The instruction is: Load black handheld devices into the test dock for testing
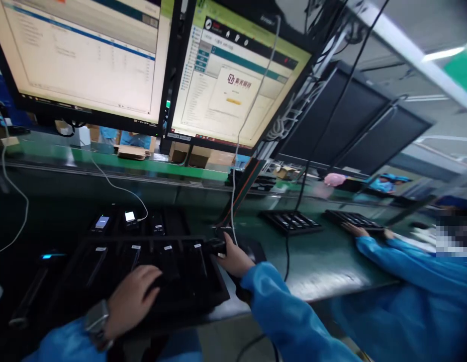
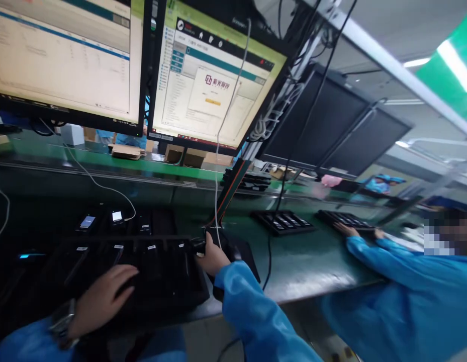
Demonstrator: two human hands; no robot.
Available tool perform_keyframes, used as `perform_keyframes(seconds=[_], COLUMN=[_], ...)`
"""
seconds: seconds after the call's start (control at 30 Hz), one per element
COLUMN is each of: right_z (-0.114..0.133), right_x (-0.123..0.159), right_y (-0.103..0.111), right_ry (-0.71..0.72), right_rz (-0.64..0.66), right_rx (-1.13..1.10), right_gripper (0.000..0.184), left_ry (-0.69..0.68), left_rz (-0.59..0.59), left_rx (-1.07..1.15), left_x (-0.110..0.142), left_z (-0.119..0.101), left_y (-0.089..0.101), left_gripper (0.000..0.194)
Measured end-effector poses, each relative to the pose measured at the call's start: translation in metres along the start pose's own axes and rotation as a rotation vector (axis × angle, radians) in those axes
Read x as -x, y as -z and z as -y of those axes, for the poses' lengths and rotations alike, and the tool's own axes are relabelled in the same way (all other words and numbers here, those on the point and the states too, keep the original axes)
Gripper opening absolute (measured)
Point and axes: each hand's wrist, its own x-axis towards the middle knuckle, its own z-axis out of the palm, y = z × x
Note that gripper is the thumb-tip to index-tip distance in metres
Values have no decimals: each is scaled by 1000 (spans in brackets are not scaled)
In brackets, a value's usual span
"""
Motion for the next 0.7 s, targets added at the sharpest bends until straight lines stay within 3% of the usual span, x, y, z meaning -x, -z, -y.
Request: perform_keyframes(seconds=[0.1, 0.23, 0.37, 0.47, 0.57, 0.7], right_z=[9, 18, 22, 19, 5, -21], right_x=[-3, -11, -21, -27, -39, -66], right_y=[5, 10, 11, 13, 8, -22], right_ry=[-4, -7, -26, 36, 53, -51], right_rz=[47, 54, 69, 55, 32, 6], right_rx=[46, 111, 149, 156, 189, 237], right_gripper=[86, 87, 92, 92, 86, 77], left_ry=[-98, -38, 92, 111, 135, 393], left_rz=[194, 176, 127, 124, 122, 41], left_rx=[8, -152, -184, -174, -105, 165], left_x=[-30, -70, -100, -113, -128, -154], left_z=[-47, -78, -83, -81, -82, -84], left_y=[-32, -68, -87, -97, -109, -117], left_gripper=[41, 46, 70, 82, 78, 55])
